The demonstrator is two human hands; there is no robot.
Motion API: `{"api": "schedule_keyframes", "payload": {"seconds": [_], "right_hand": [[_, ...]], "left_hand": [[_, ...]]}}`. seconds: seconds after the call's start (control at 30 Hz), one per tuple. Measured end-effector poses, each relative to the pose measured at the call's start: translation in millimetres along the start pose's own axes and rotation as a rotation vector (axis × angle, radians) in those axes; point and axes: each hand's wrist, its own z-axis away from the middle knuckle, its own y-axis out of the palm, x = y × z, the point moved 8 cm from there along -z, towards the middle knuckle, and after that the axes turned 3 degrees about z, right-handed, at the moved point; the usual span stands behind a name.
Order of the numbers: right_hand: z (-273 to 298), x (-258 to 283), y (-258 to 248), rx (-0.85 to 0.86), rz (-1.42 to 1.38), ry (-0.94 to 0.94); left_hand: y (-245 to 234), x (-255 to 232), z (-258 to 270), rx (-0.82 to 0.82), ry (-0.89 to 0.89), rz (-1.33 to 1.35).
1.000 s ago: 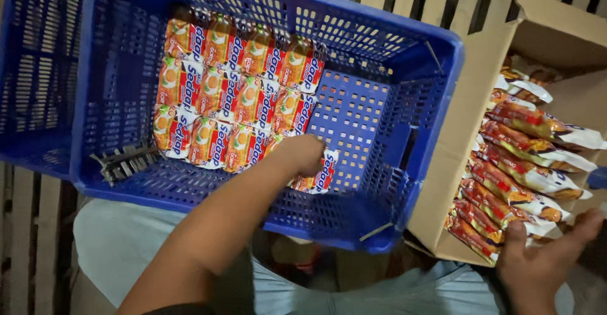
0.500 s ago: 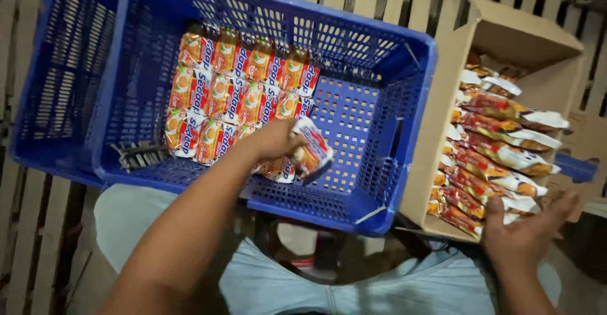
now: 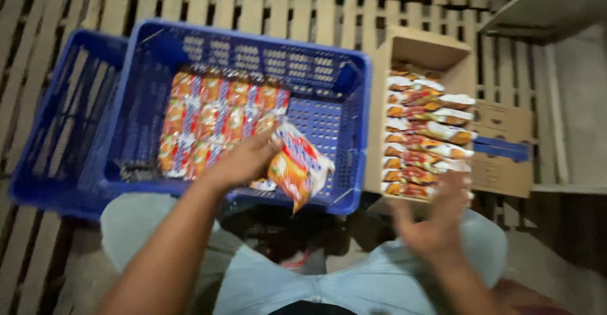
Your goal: The person transfers food packets from a blue plastic crate into a cardboard box and then closes the box.
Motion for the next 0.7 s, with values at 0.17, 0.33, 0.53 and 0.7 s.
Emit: {"api": "schedule_keyframes", "payload": {"seconds": [0.17,0.33,0.53,0.7], "right_hand": [[-45,111,-10,0.186,-0.252,-0.221],[-74,110,-9,0.298,-0.313,-0.363],[-157,-33,-25,0.509,-0.538,0.042],[-243,-140,-40,0.749,-0.031,0.631]], "left_hand": [[102,19,-4,0.113,-0.056,0.392],[120,21,14,0.134,-0.247,0.697],[39,63,14,-0.268,-0.238,-0.543],[49,105,15,-0.428,-0.154,-0.878]]}}
